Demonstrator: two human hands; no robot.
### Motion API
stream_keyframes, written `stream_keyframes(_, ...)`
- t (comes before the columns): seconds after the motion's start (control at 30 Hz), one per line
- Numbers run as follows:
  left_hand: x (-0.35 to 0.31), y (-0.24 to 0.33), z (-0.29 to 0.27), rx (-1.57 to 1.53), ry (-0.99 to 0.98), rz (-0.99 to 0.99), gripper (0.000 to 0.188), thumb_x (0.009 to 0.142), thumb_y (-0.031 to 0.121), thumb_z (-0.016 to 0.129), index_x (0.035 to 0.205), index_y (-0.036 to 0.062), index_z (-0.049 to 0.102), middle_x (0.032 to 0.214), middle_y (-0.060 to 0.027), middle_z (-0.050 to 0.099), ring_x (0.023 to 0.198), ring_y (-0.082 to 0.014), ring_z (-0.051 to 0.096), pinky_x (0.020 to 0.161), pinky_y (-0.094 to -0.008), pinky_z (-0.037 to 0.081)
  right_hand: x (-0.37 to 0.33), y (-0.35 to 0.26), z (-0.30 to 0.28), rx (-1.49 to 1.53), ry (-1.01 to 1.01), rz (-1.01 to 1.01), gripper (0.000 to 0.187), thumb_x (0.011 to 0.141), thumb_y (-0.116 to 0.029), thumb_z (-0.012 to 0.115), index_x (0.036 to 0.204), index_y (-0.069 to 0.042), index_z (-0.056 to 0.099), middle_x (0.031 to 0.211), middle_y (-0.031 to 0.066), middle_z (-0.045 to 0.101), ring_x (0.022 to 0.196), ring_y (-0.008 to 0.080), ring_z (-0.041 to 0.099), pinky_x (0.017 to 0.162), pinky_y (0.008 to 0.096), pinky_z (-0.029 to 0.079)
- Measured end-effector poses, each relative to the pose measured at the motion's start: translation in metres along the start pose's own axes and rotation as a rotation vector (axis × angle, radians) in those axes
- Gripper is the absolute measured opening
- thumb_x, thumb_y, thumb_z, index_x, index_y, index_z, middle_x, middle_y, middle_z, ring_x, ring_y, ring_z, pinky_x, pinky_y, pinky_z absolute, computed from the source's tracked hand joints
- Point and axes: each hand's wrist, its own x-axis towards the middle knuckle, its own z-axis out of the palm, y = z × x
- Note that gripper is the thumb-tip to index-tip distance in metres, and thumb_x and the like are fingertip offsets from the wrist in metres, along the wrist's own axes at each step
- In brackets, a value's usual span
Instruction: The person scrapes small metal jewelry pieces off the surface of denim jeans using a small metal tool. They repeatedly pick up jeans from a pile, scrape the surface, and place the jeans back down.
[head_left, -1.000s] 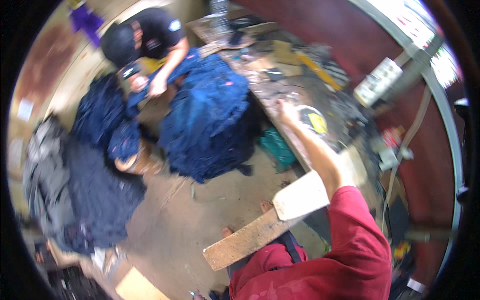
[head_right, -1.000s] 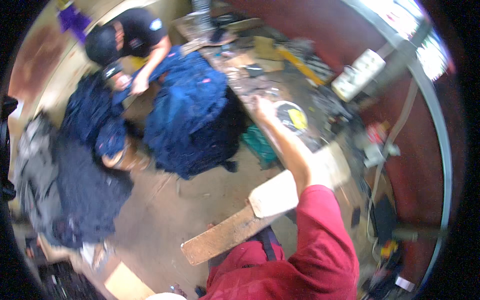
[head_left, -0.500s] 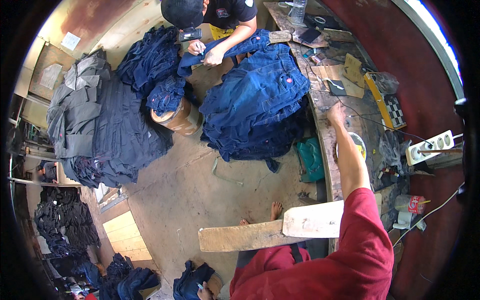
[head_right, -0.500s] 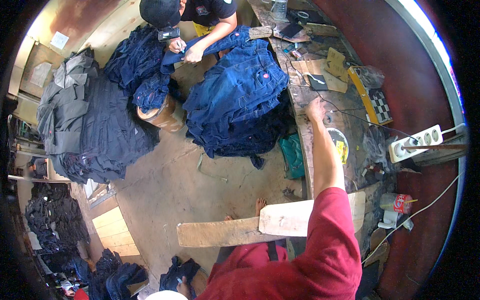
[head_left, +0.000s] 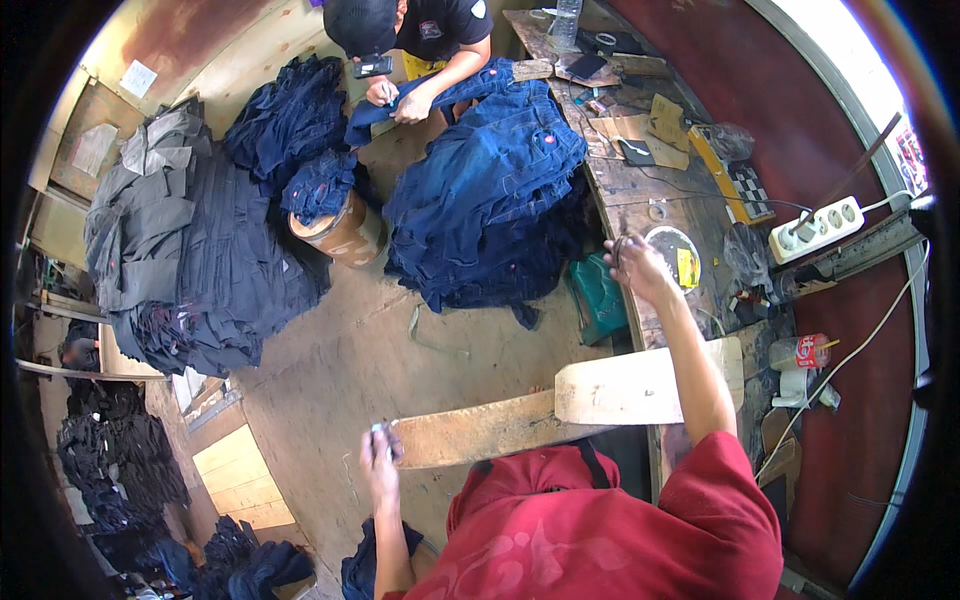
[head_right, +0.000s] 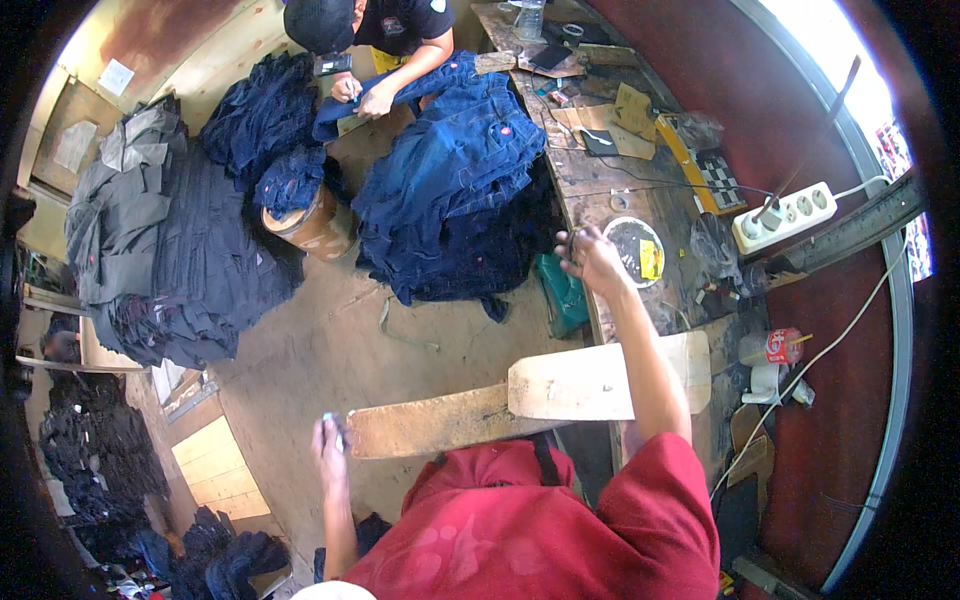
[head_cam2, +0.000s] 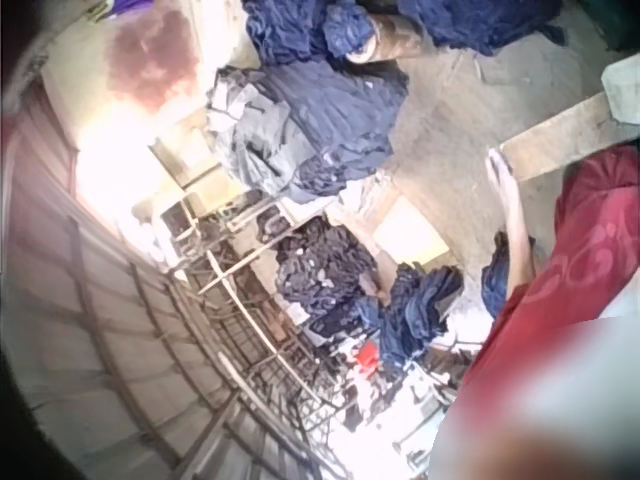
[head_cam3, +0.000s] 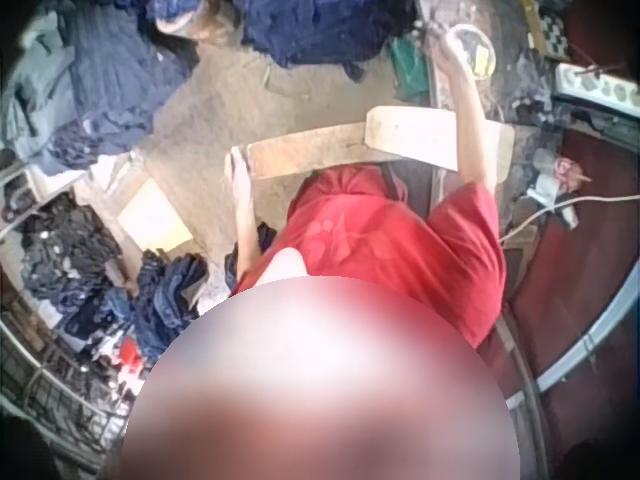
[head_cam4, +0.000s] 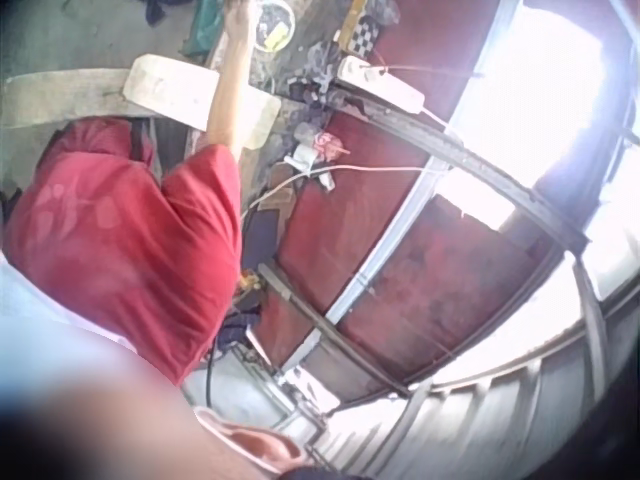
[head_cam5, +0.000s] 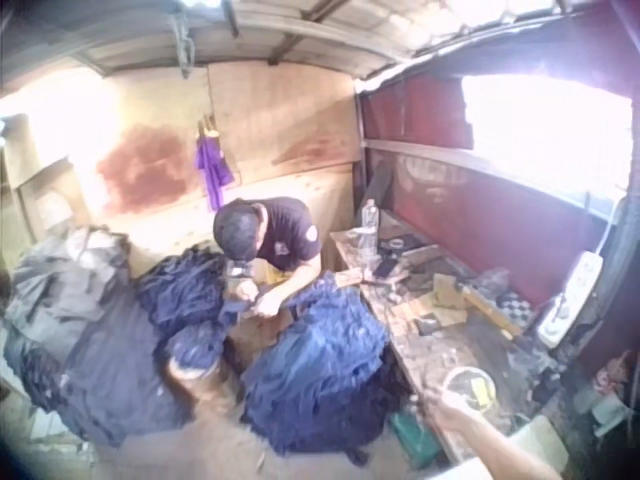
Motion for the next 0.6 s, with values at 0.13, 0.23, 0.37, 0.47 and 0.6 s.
stream_keyframes(0.13, -0.005, 0.064, 0.064, -0.207, -0.319, -0.078, 0.026, 0.115, 0.03, 0.058, 0.128, 0.0081, 0.064, 0.094, 0.0007, 0.067, 0.077, -0.0059, 0.06, 0.067, -0.0228, 0.048, -0.12, 0.029, 0.081, -0.132, 0.016, 0.072, 0.022, 0.116, -0.037, 0.053, 0.12, -0.015, 0.055, 0.119, 0.0077, 0.078, 0.097, 0.0176, 0.075, 0.071, 0.0356, 0.055)
stream_keyframes(0.23, -0.025, 0.088, 0.091, -0.312, -0.4, -0.221, 0.024, 0.115, 0.027, 0.057, 0.132, 0.0097, 0.059, 0.099, -0.0044, 0.071, 0.075, -0.0094, 0.063, 0.065, -0.0237, 0.049, -0.191, 0.072, 0.131, -0.176, -0.053, 0.177, 0.022, 0.113, -0.035, 0.06, 0.112, -0.014, 0.054, 0.112, 0.0093, 0.08, 0.096, 0.0189, 0.078, 0.061, 0.0355, 0.06)
stream_keyframes(0.37, -0.038, 0.094, 0.1, -0.303, -0.56, -0.136, 0.02, 0.116, 0.024, 0.056, 0.131, 0.0111, 0.055, 0.1, -0.0047, 0.07, 0.07, -0.0063, 0.058, 0.061, -0.0213, 0.044, -0.249, 0.124, 0.184, -0.437, -0.128, -0.019, 0.021, 0.111, -0.024, 0.065, 0.104, -0.007, 0.055, 0.112, 0.0092, 0.079, 0.087, 0.0167, 0.076, 0.05, 0.0284, 0.062)
stream_keyframes(0.47, -0.042, 0.086, 0.095, -0.29, -0.558, -0.128, 0.02, 0.116, 0.023, 0.055, 0.132, 0.0107, 0.055, 0.098, -0.0018, 0.068, 0.066, -0.0028, 0.049, 0.058, -0.0192, 0.038, -0.268, 0.139, 0.204, -0.95, -0.084, -0.096, 0.035, 0.108, -0.036, 0.069, 0.097, -0.005, 0.058, 0.074, 0.0151, 0.068, 0.061, 0.0252, 0.064, 0.056, 0.046, 0.05)
stream_keyframes(0.6, -0.045, 0.07, 0.091, -0.271, -0.454, -0.123, 0.023, 0.115, 0.022, 0.057, 0.135, 0.0098, 0.055, 0.095, -0.0006, 0.067, 0.065, -0.0029, 0.048, 0.057, -0.0201, 0.038, -0.282, 0.148, 0.222, -0.967, -0.103, -0.167, 0.041, 0.109, -0.043, 0.064, 0.097, -0.005, 0.059, 0.068, 0.0233, 0.063, 0.066, 0.0474, 0.064, 0.063, 0.0552, 0.046)
